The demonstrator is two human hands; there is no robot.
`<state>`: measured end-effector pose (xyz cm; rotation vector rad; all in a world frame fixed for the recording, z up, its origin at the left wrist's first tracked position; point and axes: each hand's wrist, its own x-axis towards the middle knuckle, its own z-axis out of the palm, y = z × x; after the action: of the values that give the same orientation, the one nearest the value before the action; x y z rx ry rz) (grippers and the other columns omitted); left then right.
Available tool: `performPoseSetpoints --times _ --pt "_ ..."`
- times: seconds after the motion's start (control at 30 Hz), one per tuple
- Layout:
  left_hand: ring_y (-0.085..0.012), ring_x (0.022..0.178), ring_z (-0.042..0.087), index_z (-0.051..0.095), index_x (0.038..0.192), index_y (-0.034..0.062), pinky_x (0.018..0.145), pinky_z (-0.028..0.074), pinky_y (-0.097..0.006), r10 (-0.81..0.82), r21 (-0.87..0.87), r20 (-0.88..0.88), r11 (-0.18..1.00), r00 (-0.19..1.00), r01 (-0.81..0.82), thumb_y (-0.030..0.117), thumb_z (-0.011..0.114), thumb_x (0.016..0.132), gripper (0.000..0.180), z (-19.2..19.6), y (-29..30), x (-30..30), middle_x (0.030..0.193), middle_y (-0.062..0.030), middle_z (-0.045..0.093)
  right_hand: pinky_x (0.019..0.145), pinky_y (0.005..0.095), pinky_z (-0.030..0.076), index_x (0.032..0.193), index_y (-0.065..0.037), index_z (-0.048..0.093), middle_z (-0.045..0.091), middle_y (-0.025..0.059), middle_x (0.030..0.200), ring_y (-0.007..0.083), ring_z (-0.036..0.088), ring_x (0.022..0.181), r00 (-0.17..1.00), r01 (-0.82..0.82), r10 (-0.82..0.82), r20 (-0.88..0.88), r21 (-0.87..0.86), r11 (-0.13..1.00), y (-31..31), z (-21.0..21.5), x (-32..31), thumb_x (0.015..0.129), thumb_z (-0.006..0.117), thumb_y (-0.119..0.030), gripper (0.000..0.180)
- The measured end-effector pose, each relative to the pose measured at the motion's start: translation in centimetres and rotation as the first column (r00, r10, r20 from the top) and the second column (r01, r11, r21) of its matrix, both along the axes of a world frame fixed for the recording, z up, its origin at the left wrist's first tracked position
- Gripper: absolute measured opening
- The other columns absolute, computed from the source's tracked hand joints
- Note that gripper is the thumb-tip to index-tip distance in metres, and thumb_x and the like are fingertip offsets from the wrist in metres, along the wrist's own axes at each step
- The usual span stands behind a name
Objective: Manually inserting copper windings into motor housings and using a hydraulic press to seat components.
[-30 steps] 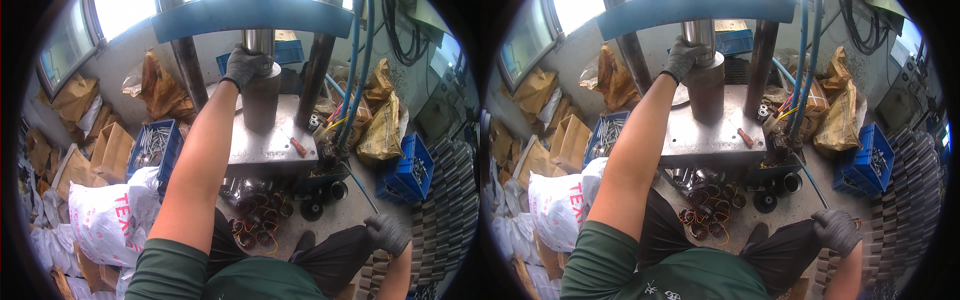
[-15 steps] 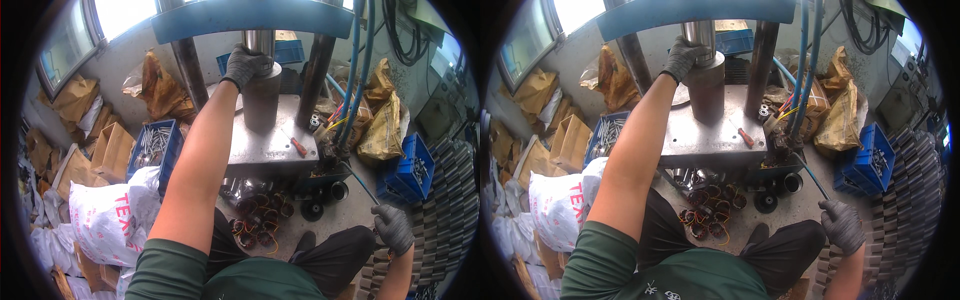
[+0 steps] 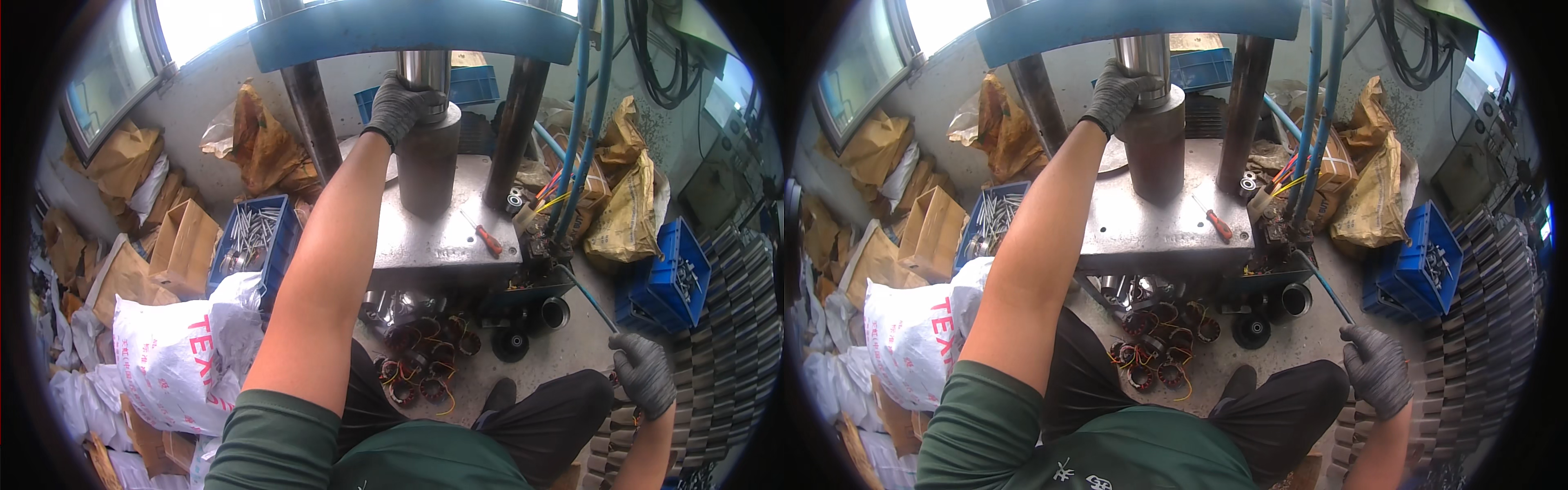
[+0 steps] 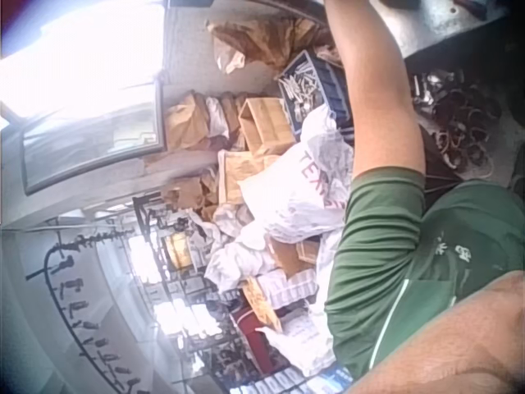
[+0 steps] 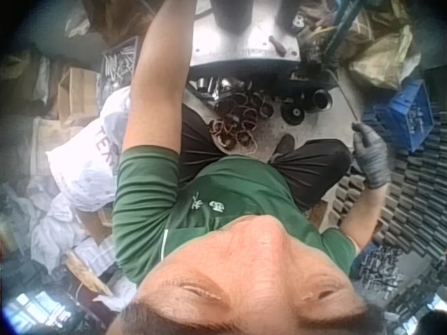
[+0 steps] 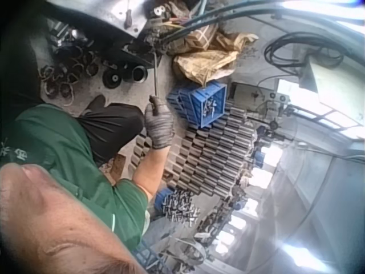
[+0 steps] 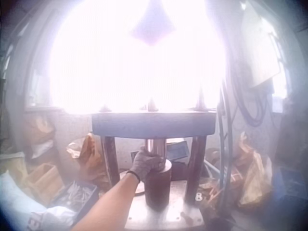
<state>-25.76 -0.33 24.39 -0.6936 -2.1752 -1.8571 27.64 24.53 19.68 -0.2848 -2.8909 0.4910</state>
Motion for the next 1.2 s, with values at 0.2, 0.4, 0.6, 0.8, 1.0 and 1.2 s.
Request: performPoseSetpoints --times 0.2,0.4,0.6,0.8,1.0,1.2 --pt "-0.0225 0.1 0.068 0.04 0.13 -0.0006 0.093 0.058 -0.035 -0.101 0.1 -0.127 0.989 0.987 0.114 0.017 0.093 0.068 0.084 0.3 0.6 1.4 0.113 -0.0173 0.067 0.088 0.034 0.059 0.118 0.002 0.071 0.075 0.0208 0.103 0.0261 0.076 0.095 0.905 0.087 -0.111 -0.41 -0.078 0.993 2.7 1.1 -4.2 0.09 0.067 0.0 0.028" --pt "-0.0224 0.119 0.061 0.032 0.141 0.0 0.103 0.054 -0.036 -0.056 0.091 -0.293 0.992 0.954 0.086 0.019 0.092 0.07 0.095 0.2 1.8 -0.4 0.131 -0.0163 0.059 0.076 0.0384 0.057 0.119 0.004 0.068 0.074 0.0219 0.105 0.0297 0.073 0.079 0.725 0.112 0.077 -0.684 0.228 0.967 6.8 7.7 -15.3 0.096 0.067 -0.011 0.027" --pt "-0.0215 0.114 0.065 0.037 0.139 -0.0007 0.101 0.055 -0.035 -0.04 0.083 -0.187 0.995 0.982 0.056 0.026 0.089 0.075 0.086 0.6 1.2 0.6 0.125 -0.0152 0.063 0.098 0.0397 0.054 0.132 0.004 0.066 0.071 0.0253 0.122 0.0347 0.071 0.114 0.786 0.222 -0.106 -0.61 0.119 0.968 8.4 10.2 -20.1 0.098 0.068 -0.048 0.062" --pt "-0.0236 0.105 0.069 0.043 0.135 -0.0003 0.094 0.056 -0.037 0.057 0.018 -0.156 0.998 0.986 -0.055 0.026 0.085 0.078 0.076 1.3 -0.4 5.7 0.117 -0.0153 0.067 0.11 0.0427 0.047 0.133 0.001 0.067 0.061 0.0241 0.142 0.0391 0.056 0.135 0.841 0.323 -0.086 -0.534 0.369 0.871 8.7 10.2 -19.8 0.094 0.07 -0.051 0.065" --pt "-0.0252 0.109 0.068 0.046 0.137 0.0018 0.093 0.056 -0.041 0.103 -0.06 -0.542 0.985 0.834 -0.16 0.017 0.079 0.082 0.066 -2.0 -2.7 12.8 0.12 -0.0151 0.064 0.108 0.0446 0.05 0.141 0.0 0.059 0.048 0.029 0.15 0.0435 0.059 0.128 0.789 0.395 -0.105 -0.606 0.37 0.841 8.7 9.0 -17.8 0.087 0.078 -0.031 0.065" --pt "-0.0235 0.114 0.065 0.048 0.14 0.0062 0.094 0.058 -0.041 -0.334 0.798 0.021 0.573 0.942 0.185 0.017 0.078 0.085 0.064 -13.0 -6.2 19.9 0.125 -0.0107 0.062 0.088 0.0448 0.056 0.14 0.002 0.055 0.066 0.0244 0.121 0.0392 0.069 0.098 0.841 0.248 -0.137 -0.524 0.147 0.958 4.4 8.2 -14.6 0.091 0.074 -0.028 0.061"
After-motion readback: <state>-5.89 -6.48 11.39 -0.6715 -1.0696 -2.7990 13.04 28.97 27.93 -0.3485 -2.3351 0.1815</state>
